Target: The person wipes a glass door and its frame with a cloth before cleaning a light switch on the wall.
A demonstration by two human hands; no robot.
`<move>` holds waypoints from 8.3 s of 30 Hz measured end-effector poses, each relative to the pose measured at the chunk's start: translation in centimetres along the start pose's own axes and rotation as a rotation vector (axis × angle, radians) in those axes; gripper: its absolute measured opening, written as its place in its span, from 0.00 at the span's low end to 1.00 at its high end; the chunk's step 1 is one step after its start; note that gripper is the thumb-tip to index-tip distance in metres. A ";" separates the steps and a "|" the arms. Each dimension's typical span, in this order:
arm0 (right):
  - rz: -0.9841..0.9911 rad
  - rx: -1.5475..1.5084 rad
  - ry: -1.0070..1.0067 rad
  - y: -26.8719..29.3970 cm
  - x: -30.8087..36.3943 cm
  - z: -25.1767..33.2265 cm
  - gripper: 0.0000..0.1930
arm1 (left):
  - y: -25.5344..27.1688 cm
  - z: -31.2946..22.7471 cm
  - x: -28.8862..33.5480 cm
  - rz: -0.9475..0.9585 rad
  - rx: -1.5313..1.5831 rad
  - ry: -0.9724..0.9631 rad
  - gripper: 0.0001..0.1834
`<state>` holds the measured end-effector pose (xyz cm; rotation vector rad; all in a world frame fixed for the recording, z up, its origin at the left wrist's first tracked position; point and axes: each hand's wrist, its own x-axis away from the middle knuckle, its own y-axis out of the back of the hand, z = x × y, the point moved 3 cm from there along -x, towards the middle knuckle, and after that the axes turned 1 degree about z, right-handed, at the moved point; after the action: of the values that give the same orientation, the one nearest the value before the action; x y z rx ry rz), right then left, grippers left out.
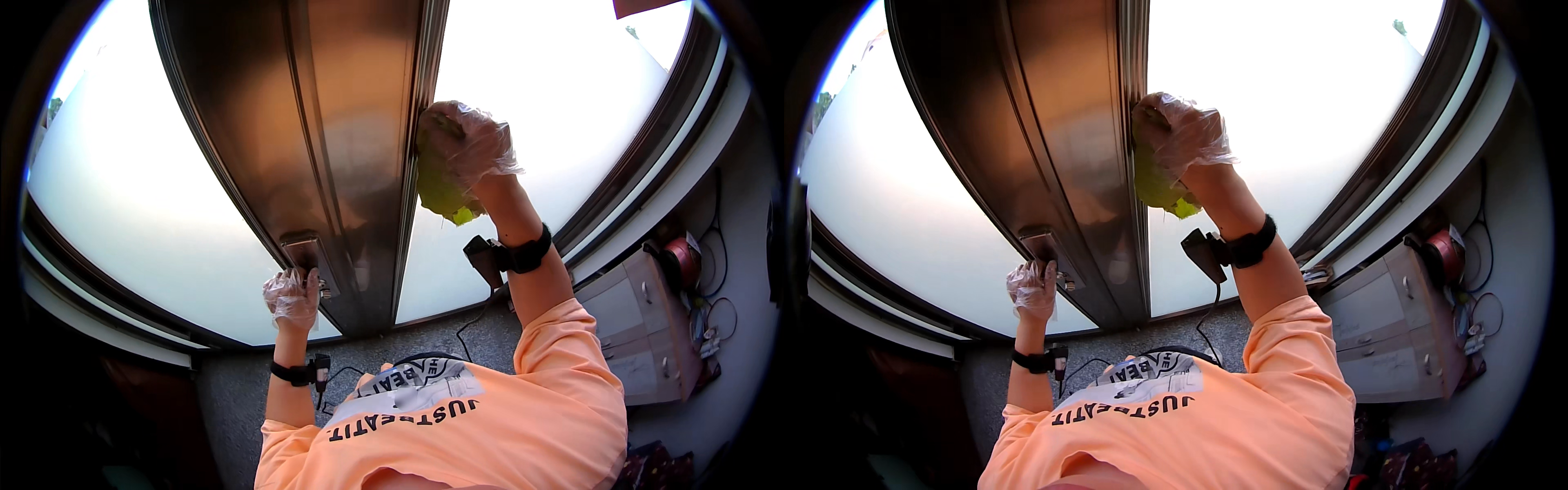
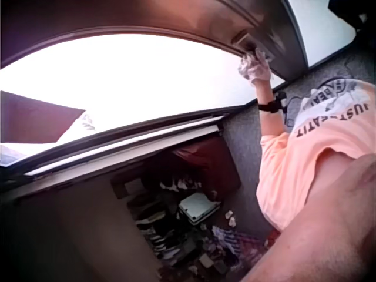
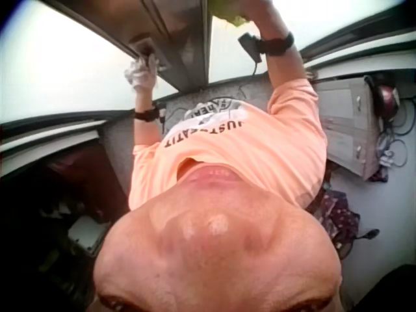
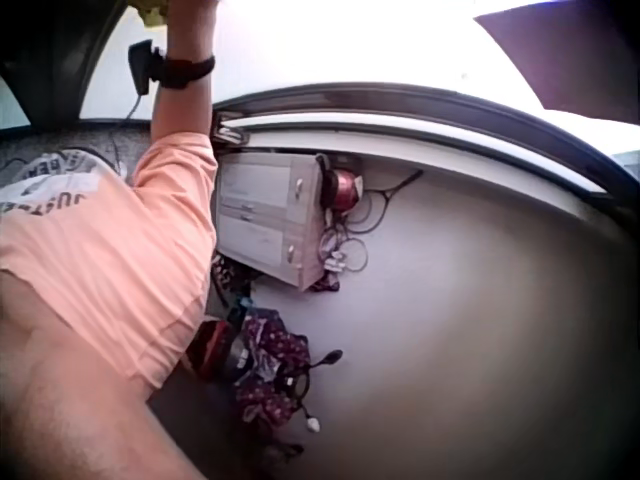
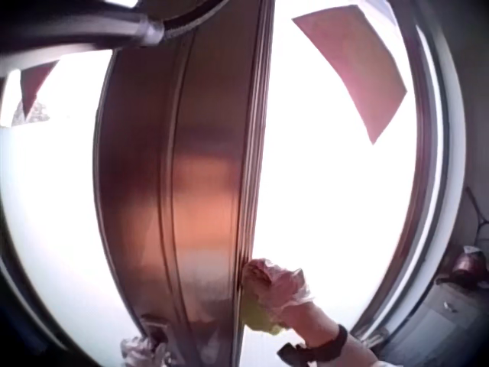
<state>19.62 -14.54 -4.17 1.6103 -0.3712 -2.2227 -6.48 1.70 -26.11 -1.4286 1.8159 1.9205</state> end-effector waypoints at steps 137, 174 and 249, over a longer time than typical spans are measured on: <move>-0.593 0.263 0.697 0.2 -10.2 3.3 0.28 | -1.1 -3.2 -3.0 0.712 -0.210 0.097 0.41; 0.159 0.304 0.622 -11.1 9.2 2.9 0.23 | -0.2 -5.2 -7.2 0.846 -0.076 0.000 0.26; -0.127 0.113 0.448 -4.4 4.9 1.1 0.31 | -4.0 -1.8 -3.3 0.572 1.042 0.299 0.17</move>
<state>16.59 -12.72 -9.86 2.1789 -0.2768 -1.8725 -1.12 2.84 -26.39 -0.8682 2.9005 0.5502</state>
